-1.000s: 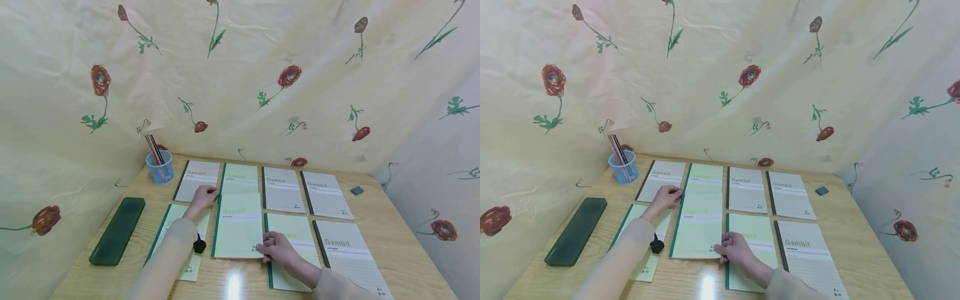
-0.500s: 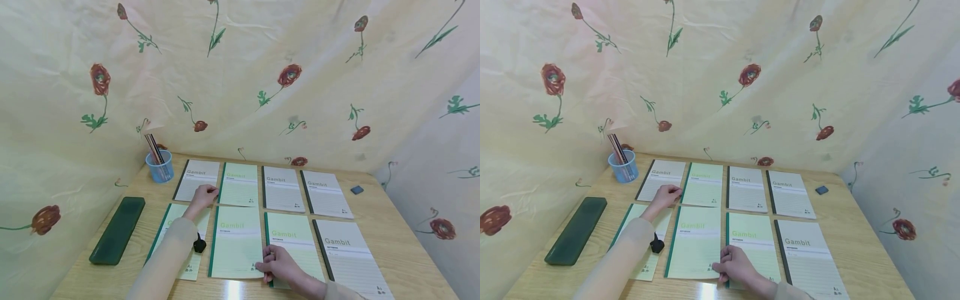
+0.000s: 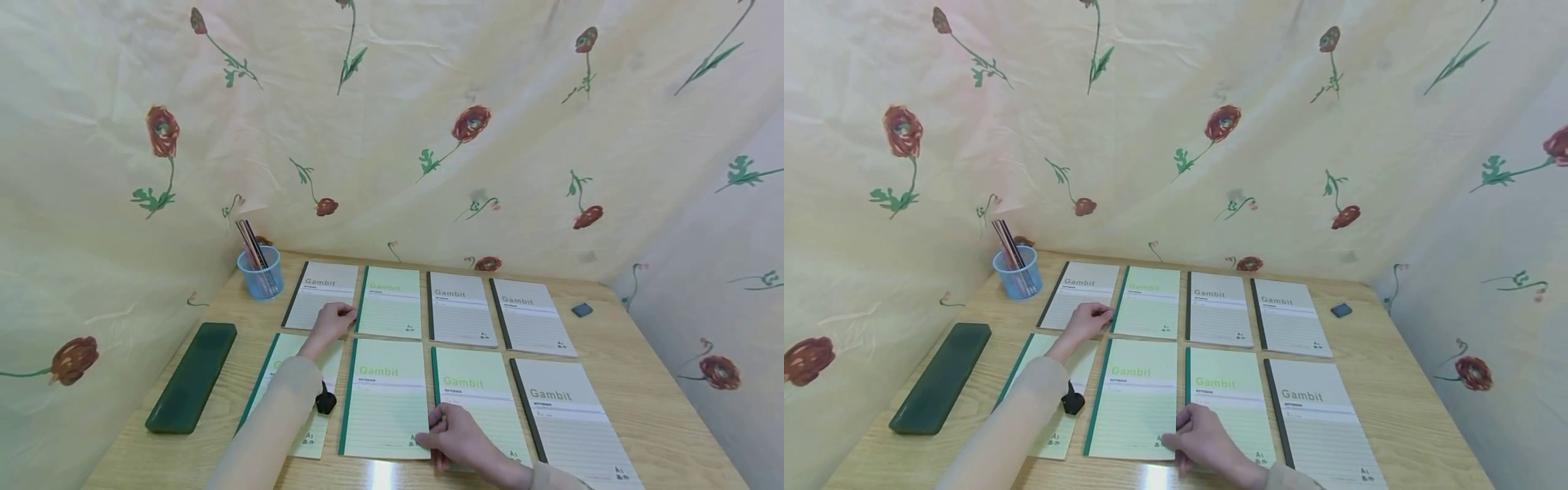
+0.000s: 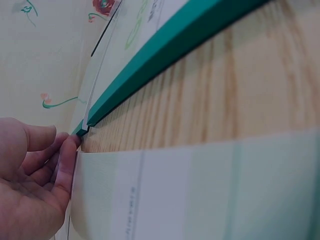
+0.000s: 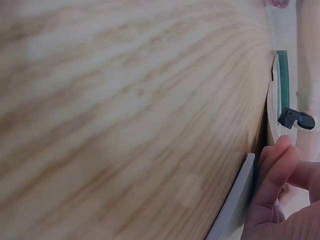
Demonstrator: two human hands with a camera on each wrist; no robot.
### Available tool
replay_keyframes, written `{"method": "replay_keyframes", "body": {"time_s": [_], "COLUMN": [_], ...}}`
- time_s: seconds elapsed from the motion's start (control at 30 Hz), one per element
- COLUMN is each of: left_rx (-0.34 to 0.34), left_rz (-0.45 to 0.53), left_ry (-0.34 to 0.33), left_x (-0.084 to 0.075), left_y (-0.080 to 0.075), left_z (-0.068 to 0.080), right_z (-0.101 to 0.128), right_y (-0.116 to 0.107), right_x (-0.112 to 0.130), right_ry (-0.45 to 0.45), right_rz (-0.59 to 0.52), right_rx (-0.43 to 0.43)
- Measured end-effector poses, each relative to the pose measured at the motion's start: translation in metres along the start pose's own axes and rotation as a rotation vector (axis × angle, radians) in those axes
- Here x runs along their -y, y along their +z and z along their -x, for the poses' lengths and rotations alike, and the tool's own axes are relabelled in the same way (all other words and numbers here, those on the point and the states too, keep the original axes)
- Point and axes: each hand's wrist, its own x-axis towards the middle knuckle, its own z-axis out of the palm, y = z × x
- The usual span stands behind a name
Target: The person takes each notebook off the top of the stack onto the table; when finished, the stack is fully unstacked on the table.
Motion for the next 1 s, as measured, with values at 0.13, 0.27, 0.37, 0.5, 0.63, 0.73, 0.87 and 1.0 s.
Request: {"method": "replay_keyframes", "body": {"time_s": [0.13,0.27,0.37,0.5,0.63,0.73,0.87,1.0], "left_rx": [0.002,0.002,-0.001,-0.005,-0.007,-0.008,-0.007,-0.004], "left_rz": [0.004,0.017,0.025,0.023,0.018,0.022,0.026,0.021], "left_ry": [0.003,0.002,-0.001,0.001,0.01,0.01,0.007,0.006], "left_x": [-0.0001,-0.0001,-0.0001,0.0,-0.0003,-0.0004,-0.0004,-0.0001], "left_y": [-0.0002,-0.0007,-0.0011,-0.001,-0.0006,-0.0005,-0.0003,0.0003], "left_z": [0.0007,0.0007,-0.0003,-0.001,-0.0003,-0.0002,-0.0002,0.0007], "right_z": [0.0005,0.0002,0.0,0.0002,0.0004,0.0001,-0.0005,-0.0001], "right_y": [-0.0003,-0.0011,-0.0013,-0.0013,-0.0021,-0.0022,-0.0018,-0.0019], "right_x": [-0.0014,-0.003,-0.0032,-0.0013,-0.0009,-0.0017,-0.0025,-0.0028], "right_ry": [-0.014,-0.017,-0.022,-0.027,-0.027,-0.036,-0.049,-0.055], "right_rz": [0.021,0.031,0.036,0.044,0.051,0.061,0.075,0.075], "right_rx": [0.016,0.029,0.034,0.031,0.032,0.035,0.035,0.037]}}
